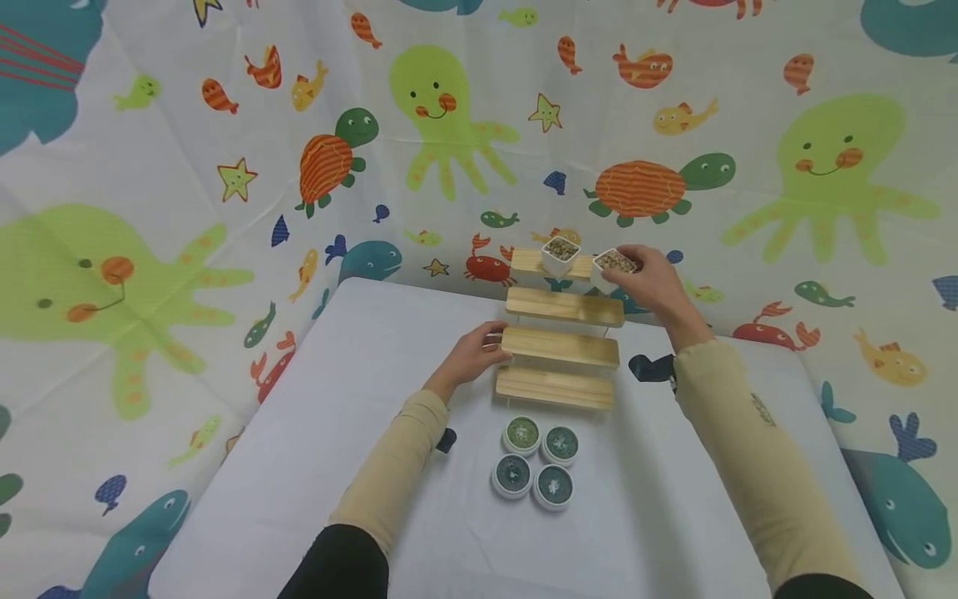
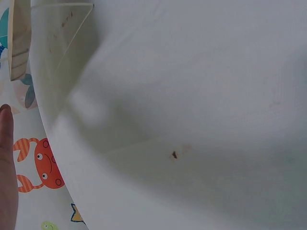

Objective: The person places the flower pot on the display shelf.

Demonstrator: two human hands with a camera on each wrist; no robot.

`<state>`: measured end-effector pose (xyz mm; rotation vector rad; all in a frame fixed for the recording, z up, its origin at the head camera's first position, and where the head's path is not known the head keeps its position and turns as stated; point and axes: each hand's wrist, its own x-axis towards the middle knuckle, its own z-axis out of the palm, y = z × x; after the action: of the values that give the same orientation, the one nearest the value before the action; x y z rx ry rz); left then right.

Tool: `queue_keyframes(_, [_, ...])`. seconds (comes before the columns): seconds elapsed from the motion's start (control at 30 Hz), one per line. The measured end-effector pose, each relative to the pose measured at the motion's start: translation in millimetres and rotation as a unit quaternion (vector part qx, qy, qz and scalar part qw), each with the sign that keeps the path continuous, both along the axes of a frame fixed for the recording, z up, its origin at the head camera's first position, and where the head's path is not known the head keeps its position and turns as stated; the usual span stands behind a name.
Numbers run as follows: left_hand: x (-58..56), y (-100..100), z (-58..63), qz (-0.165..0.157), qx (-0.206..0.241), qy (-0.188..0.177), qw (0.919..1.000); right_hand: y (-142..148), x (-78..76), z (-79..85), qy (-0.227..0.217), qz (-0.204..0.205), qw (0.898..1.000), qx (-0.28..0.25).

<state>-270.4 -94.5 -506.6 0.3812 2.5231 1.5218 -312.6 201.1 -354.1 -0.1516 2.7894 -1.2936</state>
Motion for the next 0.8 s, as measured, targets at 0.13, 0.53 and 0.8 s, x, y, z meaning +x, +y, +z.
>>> queue_keyframes(0.13, [0.7,-1,0.2,-0.002,0.006,-0.004,1.0000,0,-3.3,0.3,-0.001,-0.003,1.000,-0.007])
queue_keyframes(0.53, [0.9,0,0.7,0.000,0.011,-0.007,0.9999,-5,-13.3,-0.6,0.007,-0.020,1.000,0.005])
queue_keyframes(0.8, [2.1,-1,0.7,0.002,0.006,-0.008,0.9999,-9,-15.4,-1.2,0.016,-0.015,1.000,0.014])
